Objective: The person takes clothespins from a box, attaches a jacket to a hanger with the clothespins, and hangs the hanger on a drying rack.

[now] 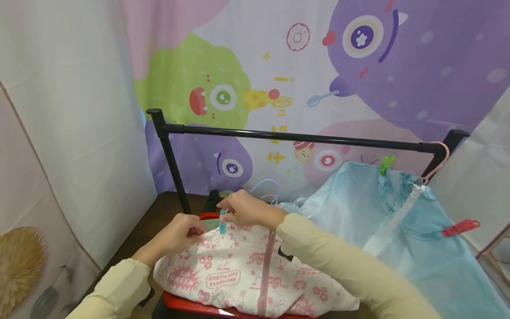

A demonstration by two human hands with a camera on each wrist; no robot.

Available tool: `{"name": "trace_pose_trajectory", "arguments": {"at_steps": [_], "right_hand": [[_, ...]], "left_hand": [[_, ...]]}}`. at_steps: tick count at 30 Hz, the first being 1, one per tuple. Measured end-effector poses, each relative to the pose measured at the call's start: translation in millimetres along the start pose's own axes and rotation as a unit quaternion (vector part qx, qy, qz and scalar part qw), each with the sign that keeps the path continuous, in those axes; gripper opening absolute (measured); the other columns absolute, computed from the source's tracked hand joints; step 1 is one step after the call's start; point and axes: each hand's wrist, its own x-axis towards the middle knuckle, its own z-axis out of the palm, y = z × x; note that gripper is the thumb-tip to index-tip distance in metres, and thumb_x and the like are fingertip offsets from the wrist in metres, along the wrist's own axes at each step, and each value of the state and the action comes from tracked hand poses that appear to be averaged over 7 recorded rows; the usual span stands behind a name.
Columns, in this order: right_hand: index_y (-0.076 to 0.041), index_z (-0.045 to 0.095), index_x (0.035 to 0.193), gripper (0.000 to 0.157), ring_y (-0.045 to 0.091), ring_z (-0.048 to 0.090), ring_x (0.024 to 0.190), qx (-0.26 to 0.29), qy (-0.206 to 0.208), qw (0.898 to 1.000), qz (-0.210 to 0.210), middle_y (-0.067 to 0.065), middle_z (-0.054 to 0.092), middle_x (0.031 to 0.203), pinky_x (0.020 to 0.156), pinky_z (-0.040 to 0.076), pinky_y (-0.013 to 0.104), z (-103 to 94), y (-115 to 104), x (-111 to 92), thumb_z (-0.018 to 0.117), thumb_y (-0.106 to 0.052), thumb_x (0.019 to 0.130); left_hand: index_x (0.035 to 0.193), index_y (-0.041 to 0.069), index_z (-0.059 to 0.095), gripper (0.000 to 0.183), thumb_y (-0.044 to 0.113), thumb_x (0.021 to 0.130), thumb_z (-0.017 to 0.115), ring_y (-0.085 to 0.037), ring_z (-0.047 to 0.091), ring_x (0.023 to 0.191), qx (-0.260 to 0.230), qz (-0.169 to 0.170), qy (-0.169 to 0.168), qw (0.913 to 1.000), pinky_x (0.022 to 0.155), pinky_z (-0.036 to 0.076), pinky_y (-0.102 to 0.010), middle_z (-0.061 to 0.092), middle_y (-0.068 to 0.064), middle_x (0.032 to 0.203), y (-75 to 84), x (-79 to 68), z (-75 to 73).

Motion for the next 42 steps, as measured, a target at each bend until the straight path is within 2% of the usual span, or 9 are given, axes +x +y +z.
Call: {"name": "trace_pose_trajectory", "arguments": {"at_steps": [5,11,16,22,27,31,36,39,42], "right_hand": [[-0.005,0.055,0.134,0.046,0.021,0.065,0.114,-0.004,-0.021,0.999,-0.025,0.009,0.063,0.131,0.094,0.054,0.031,-16.9,-4,-18,0.063,-0.024,0.093],[-0.002,0.061,0.126,0.036,0.020,0.068,0.106,0.061,-0.036,0.995,-0.066,0.012,0.070,0.118,0.090,0.054,0.022,-51.6,4,-51,0.063,-0.018,0.093],[-0.003,0.070,0.112,0.025,0.016,0.071,0.097,0.076,-0.056,0.994,-0.055,0.008,0.075,0.104,0.088,0.056,0.026,-86.3,26,-80,0.060,-0.019,0.095],[-0.007,0.074,0.104,0.022,0.013,0.071,0.090,0.044,-0.030,0.998,0.025,0.004,0.076,0.097,0.082,0.058,0.029,-123.3,61,-128,0.067,-0.023,0.090],[-0.012,0.074,0.105,0.023,0.004,0.069,0.086,0.037,-0.015,0.993,0.108,0.000,0.075,0.099,0.076,0.056,0.020,-152.5,86,-176,0.069,-0.027,0.088],[-0.013,0.073,0.107,0.023,-0.001,0.068,0.086,0.014,0.014,0.989,0.146,0.001,0.075,0.102,0.074,0.056,0.018,-167.1,109,-219,0.070,-0.024,0.087],[-0.010,0.072,0.106,0.023,-0.008,0.065,0.078,-0.043,0.058,0.976,0.204,0.004,0.075,0.097,0.066,0.056,0.018,-175.6,139,-272,0.073,-0.014,0.083],[-0.004,0.070,0.109,0.027,-0.008,0.064,0.075,-0.053,0.050,0.963,0.261,0.009,0.075,0.098,0.066,0.058,0.024,-178.1,157,-299,0.072,-0.015,0.084],[0.004,0.066,0.113,0.039,0.005,0.069,0.077,-0.052,0.031,0.948,0.311,0.016,0.074,0.099,0.067,0.059,0.033,-178.5,175,-321,0.072,-0.021,0.084]], "left_hand": [[0.086,0.008,0.075,0.016,-0.004,0.076,0.073,-0.003,0.055,0.067,0.004,-0.017,-0.006,0.9998,0.066,0.055,-0.019,0.071,-0.003,0.081,-0.1,-2.0,-1.5],[0.086,0.009,0.075,0.017,-0.005,0.077,0.073,-0.003,0.054,0.068,0.002,-0.020,-0.010,0.9997,0.067,0.055,-0.020,0.070,-0.002,0.082,-0.5,-1.1,-2.4],[0.087,0.010,0.075,0.015,-0.002,0.079,0.073,-0.004,0.054,0.068,-0.007,-0.030,-0.022,0.9993,0.067,0.056,-0.021,0.070,-0.001,0.082,-1.6,6.8,-2.3],[0.088,0.010,0.075,0.016,-0.003,0.079,0.072,-0.004,0.055,0.069,-0.012,-0.039,-0.036,0.9985,0.068,0.056,-0.021,0.070,-0.001,0.082,-0.7,6.8,-1.4],[0.087,0.010,0.075,0.016,-0.003,0.079,0.072,-0.004,0.054,0.069,-0.010,-0.031,-0.030,0.9990,0.067,0.056,-0.022,0.070,-0.001,0.082,0.1,5.1,0.2],[0.086,0.010,0.075,0.016,-0.004,0.079,0.071,-0.003,0.055,0.069,-0.011,-0.028,-0.027,0.9992,0.067,0.056,-0.020,0.070,-0.002,0.082,0.5,3.8,4.0],[0.085,0.010,0.075,0.016,-0.004,0.078,0.071,-0.002,0.055,0.069,-0.018,-0.021,-0.024,0.9993,0.067,0.055,-0.019,0.070,-0.002,0.083,2.2,2.4,8.9],[0.085,0.011,0.075,0.016,-0.004,0.079,0.072,-0.003,0.054,0.070,-0.016,-0.017,-0.026,0.9994,0.067,0.054,-0.019,0.070,-0.001,0.082,3.1,0.2,10.0],[0.085,0.013,0.075,0.017,-0.002,0.079,0.072,-0.003,0.053,0.070,-0.012,-0.023,-0.031,0.9992,0.068,0.054,-0.019,0.069,0.001,0.083,4.1,-2.7,9.7]]}}
